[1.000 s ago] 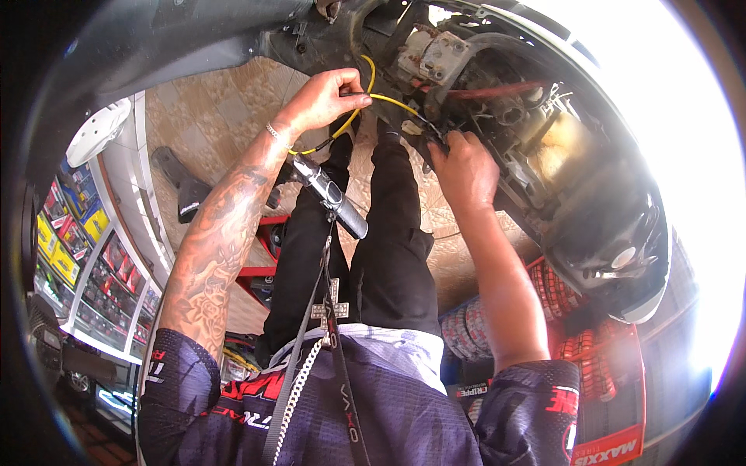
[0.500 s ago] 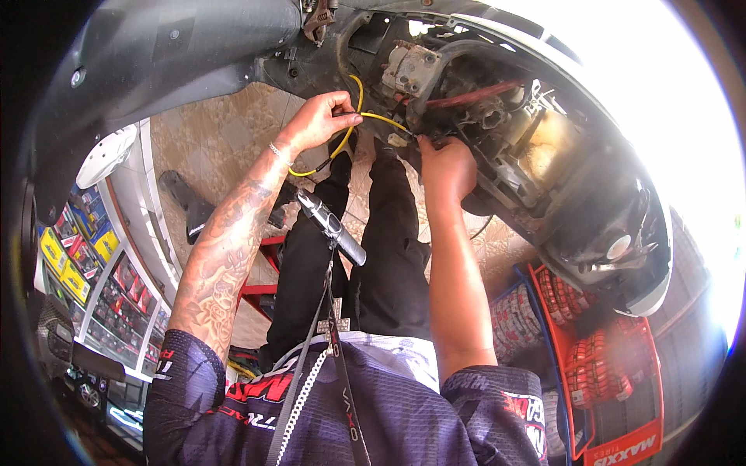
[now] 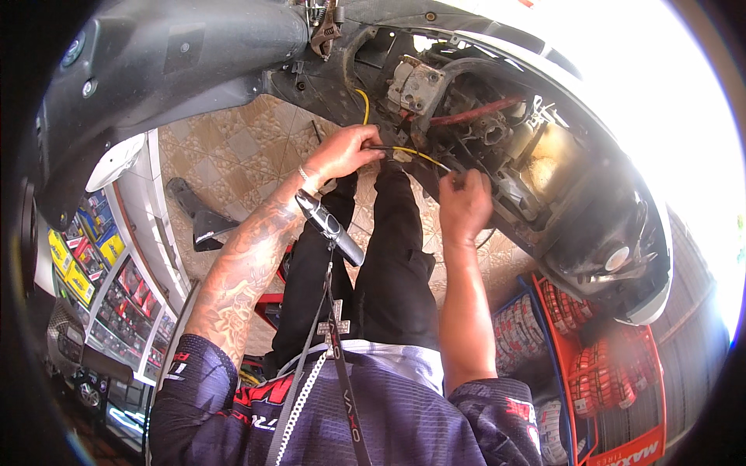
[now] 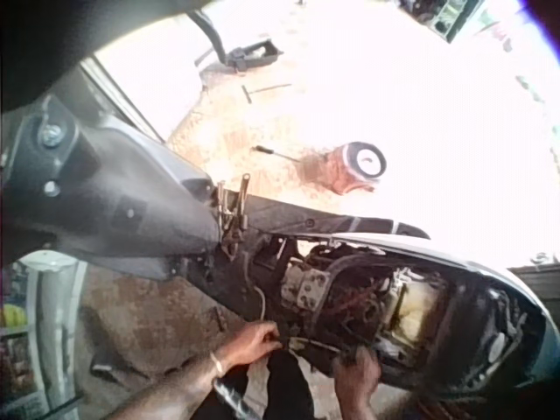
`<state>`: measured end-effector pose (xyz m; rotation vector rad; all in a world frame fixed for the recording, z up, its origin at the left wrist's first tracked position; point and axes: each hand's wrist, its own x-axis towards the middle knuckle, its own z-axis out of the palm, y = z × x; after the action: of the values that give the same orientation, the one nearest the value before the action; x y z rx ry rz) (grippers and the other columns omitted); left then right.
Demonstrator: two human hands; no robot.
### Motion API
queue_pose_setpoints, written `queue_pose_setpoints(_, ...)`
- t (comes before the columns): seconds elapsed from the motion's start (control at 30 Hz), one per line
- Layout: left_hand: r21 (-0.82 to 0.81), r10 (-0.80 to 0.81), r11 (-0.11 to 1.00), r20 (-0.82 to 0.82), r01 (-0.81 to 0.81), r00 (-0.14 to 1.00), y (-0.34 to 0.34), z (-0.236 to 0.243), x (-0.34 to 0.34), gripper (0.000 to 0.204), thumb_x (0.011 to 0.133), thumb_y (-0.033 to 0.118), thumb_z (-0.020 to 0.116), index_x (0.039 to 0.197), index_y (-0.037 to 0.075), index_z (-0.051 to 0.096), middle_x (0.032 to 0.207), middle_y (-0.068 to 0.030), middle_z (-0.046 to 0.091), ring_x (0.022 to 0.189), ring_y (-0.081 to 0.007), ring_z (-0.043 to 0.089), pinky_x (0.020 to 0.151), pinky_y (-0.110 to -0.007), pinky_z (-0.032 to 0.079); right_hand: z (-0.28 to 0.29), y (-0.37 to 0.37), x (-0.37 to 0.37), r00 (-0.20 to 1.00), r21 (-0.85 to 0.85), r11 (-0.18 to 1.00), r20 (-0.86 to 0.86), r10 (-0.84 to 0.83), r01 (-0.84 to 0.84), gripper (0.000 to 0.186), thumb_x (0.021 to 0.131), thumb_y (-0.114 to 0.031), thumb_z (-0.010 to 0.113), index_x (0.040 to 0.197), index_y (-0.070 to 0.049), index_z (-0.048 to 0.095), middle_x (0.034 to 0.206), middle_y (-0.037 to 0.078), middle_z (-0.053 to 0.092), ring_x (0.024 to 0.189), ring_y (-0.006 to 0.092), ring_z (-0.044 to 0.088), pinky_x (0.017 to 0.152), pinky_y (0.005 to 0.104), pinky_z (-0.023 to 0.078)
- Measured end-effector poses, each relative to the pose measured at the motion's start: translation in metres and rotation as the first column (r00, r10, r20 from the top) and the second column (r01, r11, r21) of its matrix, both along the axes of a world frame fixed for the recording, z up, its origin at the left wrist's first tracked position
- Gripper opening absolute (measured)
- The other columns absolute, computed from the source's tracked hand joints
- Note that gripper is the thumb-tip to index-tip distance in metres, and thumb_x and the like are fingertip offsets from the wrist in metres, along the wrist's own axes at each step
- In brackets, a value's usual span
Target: The person works on a scooter's internal wiring and engine components. They use a yellow dipstick to check fluid levels and manipulate wires and parts within the engine bay.
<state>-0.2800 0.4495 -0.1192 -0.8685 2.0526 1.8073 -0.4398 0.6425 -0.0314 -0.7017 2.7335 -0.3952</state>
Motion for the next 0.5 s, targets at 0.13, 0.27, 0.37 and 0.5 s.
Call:
queue_pose_setpoints(0.13, -0.015, -0.027, 1.000, 0.007, 0.028, 1.000, 0.004, 0.003, -0.011, 0.024, 0.085, 0.021, 0.078, 0.098, 0.004, 0.067, 0.092, -0.0138, 0.073, 0.089, -0.0339, 0.071, 0.076, -0.043, 0.054, 0.037, 0.012, -0.021, 0.993, -0.080, 0.991, -0.060, 0.101, -0.105, 0.023, 0.079, -0.010, 0.076, 0.073, -0.003, 0.056, 0.076, 0.014, 0.061, 0.067, 0.0358, 0.061, 0.061, 0.0436, 0.049)
queue_pose_setpoints(0.27, -0.044, -0.050, 0.998, 0.038, 0.052, 0.998, 0.000, 0.007, -0.016, 0.025, 0.084, 0.024, 0.078, 0.097, 0.005, 0.068, 0.091, -0.0136, 0.073, 0.088, -0.0351, 0.071, 0.076, -0.044, 0.054, 0.049, 0.013, -0.016, 0.985, -0.094, 0.985, 0.078, 0.154, -0.146, 0.025, 0.079, -0.009, 0.076, 0.071, -0.003, 0.053, 0.074, 0.013, 0.059, 0.064, 0.0338, 0.061, 0.060, 0.0418, 0.050)
queue_pose_setpoints(0.37, -0.075, -0.054, 0.995, 0.061, 0.058, 0.997, -0.004, 0.009, -0.015, 0.025, 0.084, 0.025, 0.079, 0.096, 0.006, 0.068, 0.090, -0.0136, 0.073, 0.087, -0.0351, 0.071, 0.075, -0.044, 0.054, 0.032, 0.005, -0.018, 0.971, -0.189, 0.971, 0.217, -0.102, 0.144, 0.016, 0.082, -0.007, 0.076, 0.091, -0.002, 0.064, 0.084, 0.010, 0.065, 0.067, 0.0244, 0.063, 0.063, 0.0372, 0.052)
queue_pose_setpoints(0.5, -0.071, -0.062, 0.995, 0.068, 0.067, 0.996, -0.007, 0.008, -0.018, 0.025, 0.083, 0.026, 0.079, 0.095, 0.007, 0.069, 0.090, -0.0135, 0.073, 0.087, -0.0348, 0.070, 0.074, -0.044, 0.053, 0.022, 0.008, -0.018, 0.764, -0.107, 0.909, 0.587, -0.269, 0.402, 0.028, 0.085, -0.006, 0.076, 0.110, 0.002, 0.064, 0.092, 0.012, 0.067, 0.076, 0.0235, 0.063, 0.071, 0.0363, 0.052)
